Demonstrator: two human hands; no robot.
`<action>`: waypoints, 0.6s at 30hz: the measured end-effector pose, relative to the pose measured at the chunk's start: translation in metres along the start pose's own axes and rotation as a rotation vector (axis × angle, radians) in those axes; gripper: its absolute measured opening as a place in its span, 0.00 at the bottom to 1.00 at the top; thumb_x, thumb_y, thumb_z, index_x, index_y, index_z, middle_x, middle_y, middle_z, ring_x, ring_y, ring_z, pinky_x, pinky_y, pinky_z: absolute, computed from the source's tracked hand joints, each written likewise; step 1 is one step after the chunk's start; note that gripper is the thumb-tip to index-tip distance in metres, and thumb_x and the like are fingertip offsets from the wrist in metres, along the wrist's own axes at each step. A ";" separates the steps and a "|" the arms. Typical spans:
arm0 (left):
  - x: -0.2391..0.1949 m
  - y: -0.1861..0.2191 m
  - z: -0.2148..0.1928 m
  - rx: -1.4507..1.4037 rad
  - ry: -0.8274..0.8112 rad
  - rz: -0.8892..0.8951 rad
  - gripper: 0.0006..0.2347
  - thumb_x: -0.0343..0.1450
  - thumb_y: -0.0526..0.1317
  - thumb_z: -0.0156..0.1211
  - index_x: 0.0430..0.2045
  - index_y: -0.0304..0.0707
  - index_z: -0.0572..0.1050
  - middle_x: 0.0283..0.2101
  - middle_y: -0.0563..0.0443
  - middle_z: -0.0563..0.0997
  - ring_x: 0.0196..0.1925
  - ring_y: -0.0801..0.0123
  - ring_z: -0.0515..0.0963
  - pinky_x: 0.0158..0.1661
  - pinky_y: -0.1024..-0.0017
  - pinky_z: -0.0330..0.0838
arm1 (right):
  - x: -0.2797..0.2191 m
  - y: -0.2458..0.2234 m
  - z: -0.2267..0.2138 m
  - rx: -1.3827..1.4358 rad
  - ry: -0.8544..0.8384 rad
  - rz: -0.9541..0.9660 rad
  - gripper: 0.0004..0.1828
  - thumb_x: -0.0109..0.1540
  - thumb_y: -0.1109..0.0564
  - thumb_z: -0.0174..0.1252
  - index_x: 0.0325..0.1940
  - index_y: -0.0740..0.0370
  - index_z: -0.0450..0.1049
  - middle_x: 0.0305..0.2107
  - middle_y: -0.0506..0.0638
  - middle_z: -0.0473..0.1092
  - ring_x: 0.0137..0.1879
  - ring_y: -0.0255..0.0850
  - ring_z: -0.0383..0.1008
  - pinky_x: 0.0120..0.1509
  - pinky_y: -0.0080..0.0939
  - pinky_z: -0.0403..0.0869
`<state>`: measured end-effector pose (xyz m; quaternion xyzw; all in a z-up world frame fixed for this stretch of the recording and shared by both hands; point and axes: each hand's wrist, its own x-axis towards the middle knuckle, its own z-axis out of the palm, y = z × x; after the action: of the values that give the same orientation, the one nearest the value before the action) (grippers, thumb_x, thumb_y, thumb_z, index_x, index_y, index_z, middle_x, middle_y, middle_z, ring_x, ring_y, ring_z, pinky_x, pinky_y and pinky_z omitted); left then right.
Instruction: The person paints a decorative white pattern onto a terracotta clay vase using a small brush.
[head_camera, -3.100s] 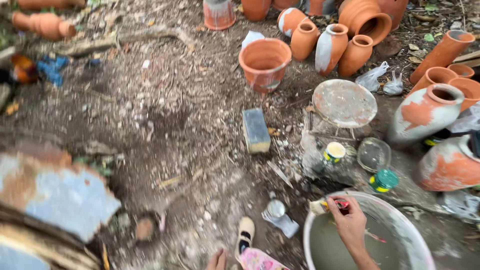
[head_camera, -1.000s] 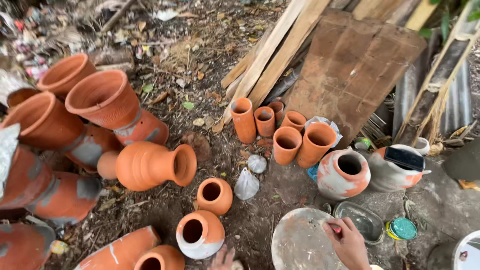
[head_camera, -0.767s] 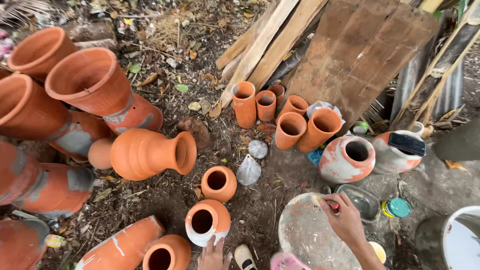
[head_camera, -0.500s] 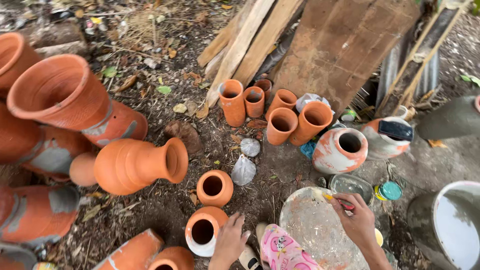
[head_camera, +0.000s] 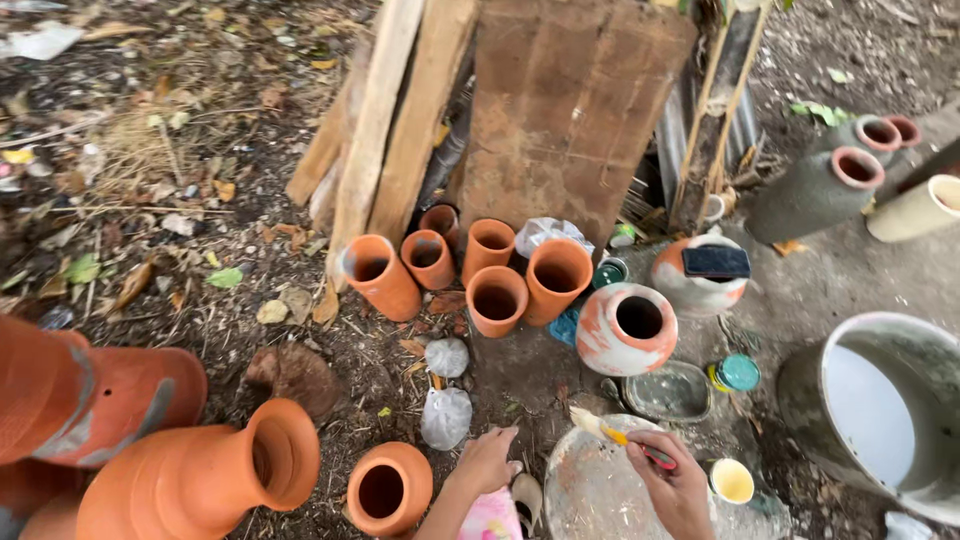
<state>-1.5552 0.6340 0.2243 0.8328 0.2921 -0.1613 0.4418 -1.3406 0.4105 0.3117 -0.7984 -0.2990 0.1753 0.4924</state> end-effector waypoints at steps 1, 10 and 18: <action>0.025 -0.008 0.003 -0.040 -0.067 0.013 0.31 0.70 0.42 0.66 0.67 0.36 0.60 0.64 0.35 0.68 0.67 0.46 0.67 0.63 0.55 0.63 | 0.002 0.006 0.004 -0.019 0.017 0.004 0.08 0.59 0.60 0.66 0.42 0.64 0.81 0.36 0.50 0.76 0.42 0.37 0.74 0.48 0.34 0.71; 0.276 -0.087 -0.040 -1.657 0.054 -0.253 0.13 0.73 0.40 0.59 0.51 0.43 0.74 0.43 0.52 0.82 0.44 0.65 0.84 0.43 0.65 0.75 | 0.033 0.122 0.060 0.005 0.295 0.038 0.08 0.57 0.60 0.66 0.39 0.64 0.81 0.36 0.53 0.77 0.41 0.39 0.80 0.48 0.37 0.79; 0.455 -0.134 -0.115 -1.677 0.517 -0.816 0.18 0.69 0.60 0.63 0.38 0.51 0.69 0.30 0.56 0.70 0.30 0.65 0.73 0.34 0.64 0.66 | 0.084 0.175 0.123 0.133 0.343 0.272 0.06 0.60 0.63 0.63 0.39 0.68 0.78 0.39 0.60 0.77 0.40 0.46 0.84 0.43 0.43 0.86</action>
<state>-1.2845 0.9453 -0.0373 0.0909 0.6672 0.1466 0.7247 -1.2939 0.4903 0.1014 -0.8152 -0.0884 0.1211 0.5594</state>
